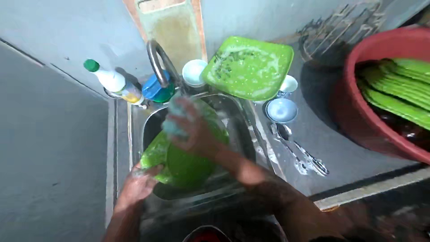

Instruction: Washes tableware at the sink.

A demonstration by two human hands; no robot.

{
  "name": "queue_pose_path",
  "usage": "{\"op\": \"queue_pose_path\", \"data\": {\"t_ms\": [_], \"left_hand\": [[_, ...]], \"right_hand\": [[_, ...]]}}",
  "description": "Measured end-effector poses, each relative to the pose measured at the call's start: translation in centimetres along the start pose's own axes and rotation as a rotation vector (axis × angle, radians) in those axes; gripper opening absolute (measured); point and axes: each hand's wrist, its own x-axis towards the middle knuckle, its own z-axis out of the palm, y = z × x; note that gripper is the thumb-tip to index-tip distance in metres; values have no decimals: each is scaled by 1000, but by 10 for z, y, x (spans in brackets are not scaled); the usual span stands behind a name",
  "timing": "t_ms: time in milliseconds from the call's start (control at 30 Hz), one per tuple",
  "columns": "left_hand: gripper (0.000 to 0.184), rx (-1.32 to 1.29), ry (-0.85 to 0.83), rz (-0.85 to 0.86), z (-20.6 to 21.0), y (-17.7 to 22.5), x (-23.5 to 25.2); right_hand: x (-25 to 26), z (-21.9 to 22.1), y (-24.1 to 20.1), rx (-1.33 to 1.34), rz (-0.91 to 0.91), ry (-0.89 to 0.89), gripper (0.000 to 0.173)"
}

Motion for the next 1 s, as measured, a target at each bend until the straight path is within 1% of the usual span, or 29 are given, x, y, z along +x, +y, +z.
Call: {"op": "queue_pose_path", "data": {"t_ms": [33, 67, 100, 133, 200, 267, 300, 333, 367, 400, 433, 467, 500, 567, 600, 633, 667, 700, 733, 800, 867, 900, 933, 1000], "left_hand": [[22, -44, 5, -5, 5, -3, -2], [18, -46, 10, -17, 7, -5, -5], [18, 0, 37, -27, 7, -9, -10], [19, 63, 40, -14, 5, -13, -13], [28, 162, -27, 87, 5, -15, -13], [31, 209, -31, 169, 17, -9, -17], [32, 225, -26, 198, 20, -8, -21], [32, 209, -10, 205, 21, -9, -24], [34, 178, 27, 187, 23, -9, -26], [37, 166, 37, 155, 23, -10, -29], [38, 186, 22, 104, 21, -10, -31], [37, 211, -6, 38, 18, -10, -30], [36, 264, -34, -24, 15, -9, -26], [33, 423, -108, -83, 15, -5, -18], [29, 436, -117, -71, 15, -4, -13], [25, 377, -101, -39, 12, -6, -9], [20, 242, -97, 2, 6, -12, -4], [19, 164, -118, 39, 2, -17, 1], [18, 87, -94, 45, 4, -19, 5], [21, -9, -57, 59, 14, -18, 11], [25, -66, 4, 66, 20, -17, 10], [25, -91, 53, 66, 24, -14, 7], [23, -127, 108, 65, 26, -10, 5], [22, -182, 234, 63, 28, -4, 5]], "right_hand": [[-14, 13, -16, 8, -37, -98, 49], [-26, 22, -32, 30, -65, -201, 51], [-32, 28, -43, 38, -111, -258, 47], [-33, 31, -47, 23, -151, -274, 41], [-21, 31, -35, -21, -168, -172, 33], [5, 25, -1, -62, -105, 12, 29], [18, 19, 19, -68, -22, 91, 29], [29, 11, 35, -54, 117, 126, 29], [39, 1, 44, -18, 313, 106, 32], [47, -10, 47, 34, 519, 24, 37], [53, -17, 47, 55, 623, -44, 39], [56, -19, 42, 13, 606, -82, 39], [53, -15, 34, -74, 470, -79, 35], [41, 4, 2, -224, 84, -66, 22], [33, 15, -16, -225, -73, -67, 19], [22, 24, -34, -174, -162, -100, 19], [12, 30, -45, -112, -189, -167, 23], [6, 33, -47, -56, -201, -208, 26], [5, 37, -40, -20, -196, -197, 28], [15, 40, -9, -31, -132, -106, 29], [23, 30, 32, -101, 31, -40, 32], [20, 23, 50, -127, 165, -42, 36], [12, 16, 63, -136, 341, -76, 40], [-14, 2, 68, -120, 683, -237, 52]]}}
